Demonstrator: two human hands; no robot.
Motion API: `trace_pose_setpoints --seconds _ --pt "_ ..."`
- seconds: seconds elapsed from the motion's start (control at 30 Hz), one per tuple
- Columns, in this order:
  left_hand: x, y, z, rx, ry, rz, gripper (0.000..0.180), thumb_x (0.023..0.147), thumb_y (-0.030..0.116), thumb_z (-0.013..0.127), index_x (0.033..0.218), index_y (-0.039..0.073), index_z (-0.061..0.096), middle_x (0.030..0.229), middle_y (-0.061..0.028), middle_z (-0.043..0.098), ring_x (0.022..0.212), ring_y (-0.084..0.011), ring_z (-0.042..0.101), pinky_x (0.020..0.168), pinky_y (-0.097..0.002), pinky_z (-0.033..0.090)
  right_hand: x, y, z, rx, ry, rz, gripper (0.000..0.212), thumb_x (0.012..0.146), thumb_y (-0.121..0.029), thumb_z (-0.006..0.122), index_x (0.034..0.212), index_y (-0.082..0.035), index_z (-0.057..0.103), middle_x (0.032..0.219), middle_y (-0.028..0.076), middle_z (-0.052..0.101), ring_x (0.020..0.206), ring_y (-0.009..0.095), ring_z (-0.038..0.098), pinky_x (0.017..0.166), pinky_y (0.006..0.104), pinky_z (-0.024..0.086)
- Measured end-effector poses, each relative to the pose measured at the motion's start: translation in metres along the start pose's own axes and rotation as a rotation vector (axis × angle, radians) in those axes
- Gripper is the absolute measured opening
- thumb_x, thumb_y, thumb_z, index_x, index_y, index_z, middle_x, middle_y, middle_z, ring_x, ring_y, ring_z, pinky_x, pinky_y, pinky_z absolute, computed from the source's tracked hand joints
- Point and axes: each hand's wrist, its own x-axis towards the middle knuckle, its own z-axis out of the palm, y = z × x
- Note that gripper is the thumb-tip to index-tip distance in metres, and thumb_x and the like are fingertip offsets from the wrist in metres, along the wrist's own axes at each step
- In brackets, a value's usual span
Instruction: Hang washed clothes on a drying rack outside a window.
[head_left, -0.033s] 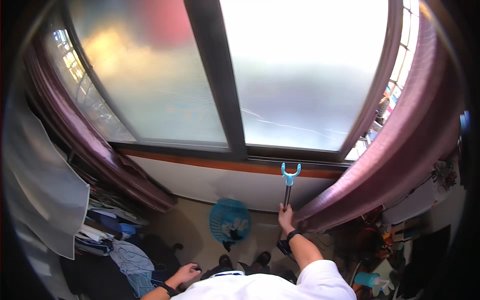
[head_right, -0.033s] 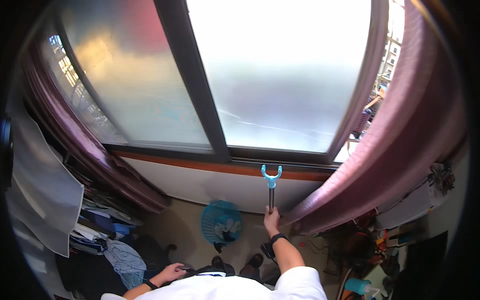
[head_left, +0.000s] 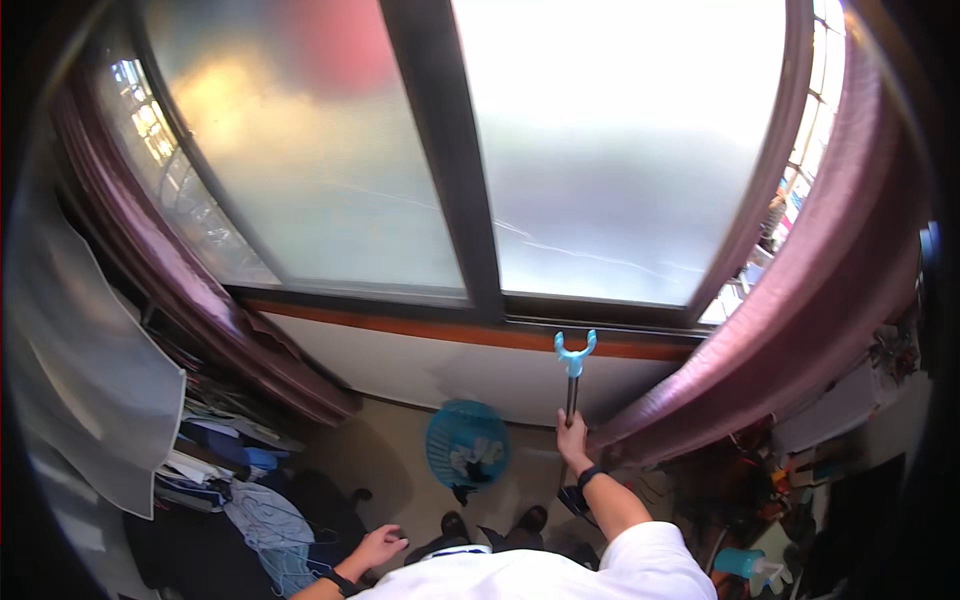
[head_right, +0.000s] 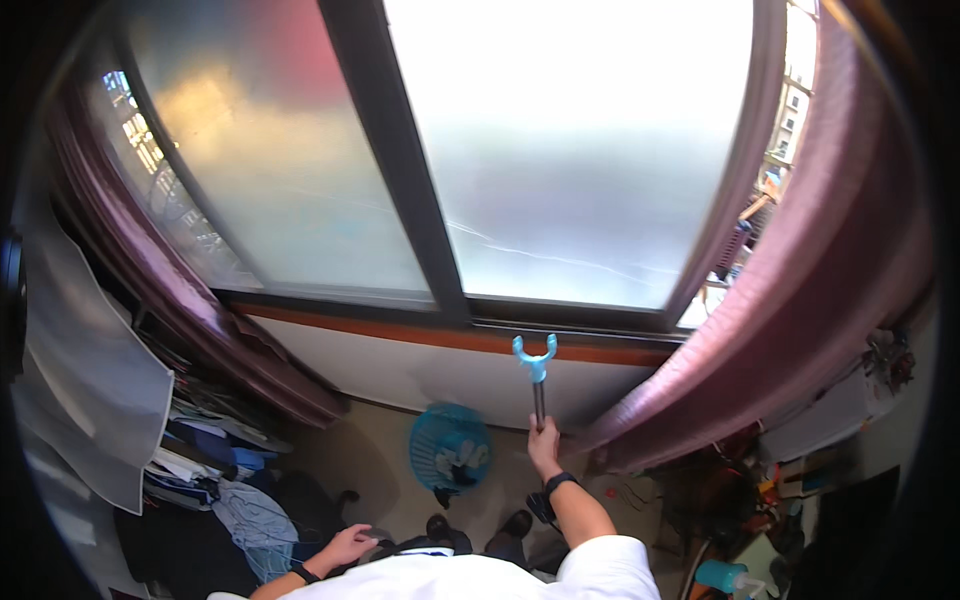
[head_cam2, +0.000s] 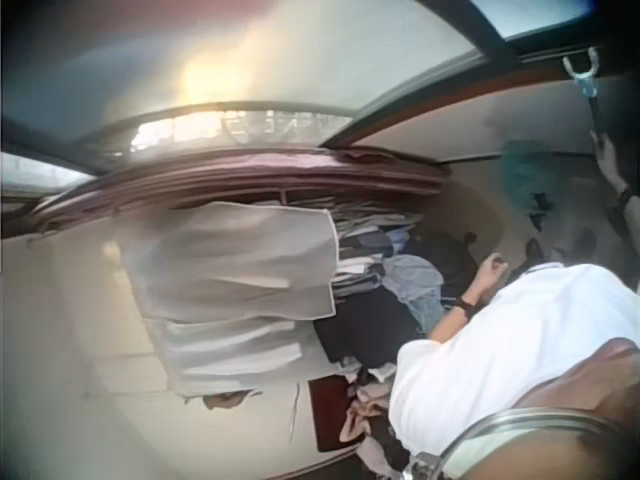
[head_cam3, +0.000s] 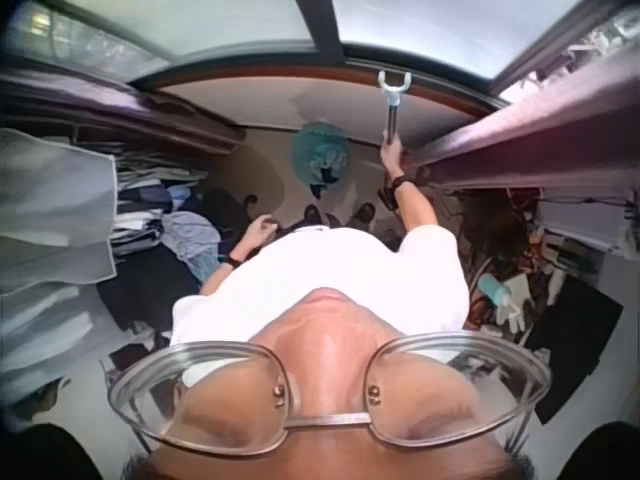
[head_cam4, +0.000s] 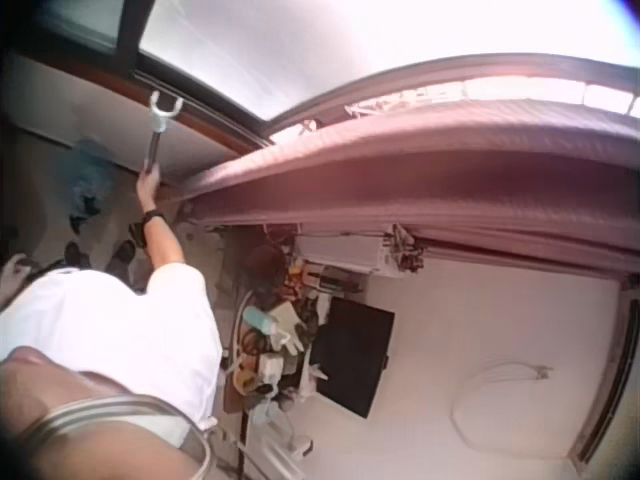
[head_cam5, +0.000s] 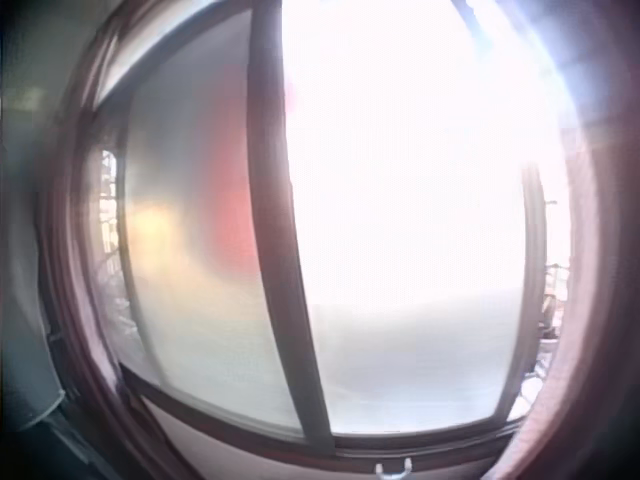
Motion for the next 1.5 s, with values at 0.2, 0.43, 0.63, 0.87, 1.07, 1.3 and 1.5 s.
trace_pose_setpoints --seconds 0.2,0.43,0.63,0.87,1.07,1.3,1.5 --pt "0.002 0.183 -0.034 -0.220 0.030 0.630 0.078 0.082 0.031 0.068 0.140 0.003 0.024 0.138 -0.0206 0.037 0.131 -0.0275 0.034 0.106 -0.0401 0.028 -0.090 -0.093 0.044 -0.182 -0.532 -0.244 0.018 0.083 -0.019 0.058 0.081 -0.002 0.051 0.074 0.026 0.058 0.076 0.046 0.056 0.063 0.0494 0.045" --pt "0.032 0.207 -0.066 -0.982 0.069 0.792 0.017 0.096 0.019 0.047 0.084 0.008 0.041 0.076 -0.0028 0.053 0.071 -0.0101 0.052 0.066 -0.0243 0.042 -0.083 -0.191 0.040 -0.057 -1.291 -0.647 0.064 0.077 -0.036 0.070 0.126 -0.002 0.045 0.131 0.022 0.042 0.122 0.035 0.042 0.101 0.0390 0.034" --pt "0.028 0.153 -0.134 -1.074 0.031 0.749 0.028 0.096 0.023 0.049 0.074 0.010 0.036 0.061 0.0013 0.037 0.054 -0.0082 0.036 0.053 -0.0238 0.033 0.095 -0.313 -0.037 0.421 0.331 -0.243 0.085 0.091 -0.055 0.042 0.144 -0.002 0.003 0.152 0.014 0.006 0.140 0.022 0.007 0.112 0.0347 0.007" --pt "0.047 0.110 -0.180 -0.939 0.217 0.658 0.038 0.094 0.031 0.051 0.064 0.009 0.044 0.056 0.0053 0.040 0.050 -0.0041 0.036 0.047 -0.0226 0.028 0.198 -0.342 -0.031 0.457 0.679 0.004 0.124 0.064 -0.090 0.031 0.142 -0.002 -0.011 0.148 0.018 -0.021 0.137 0.035 -0.019 0.108 0.0531 -0.004" --pt "0.064 0.092 -0.211 -0.775 0.421 0.602 0.036 0.094 0.028 0.052 0.064 0.009 0.043 0.054 0.0057 0.039 0.048 -0.0037 0.035 0.044 -0.0231 0.027 0.215 -0.350 -0.031 0.495 0.831 0.087 0.128 0.061 -0.092 0.031 0.143 -0.001 -0.007 0.149 0.021 -0.015 0.137 0.038 -0.013 0.108 0.0534 -0.003" --pt "0.073 0.096 -0.241 -0.664 0.479 0.621 0.038 0.093 0.029 0.053 0.063 0.010 0.040 0.055 0.0050 0.038 0.051 -0.0045 0.035 0.047 -0.0244 0.029 0.233 -0.313 -0.099 0.470 0.859 0.081 0.132 0.057 -0.093 0.036 0.143 -0.002 -0.007 0.149 0.020 -0.014 0.138 0.036 -0.014 0.108 0.0531 -0.001" --pt "0.095 0.085 -0.271 -0.656 0.609 0.582 0.038 0.094 0.027 0.049 0.062 0.009 0.042 0.055 0.0039 0.041 0.052 -0.0047 0.038 0.049 -0.0242 0.031 0.167 -0.311 -0.085 0.418 0.734 -0.224 0.104 0.079 -0.072 0.043 0.145 -0.004 -0.001 0.152 0.015 -0.002 0.140 0.027 0.003 0.112 0.0425 0.010"
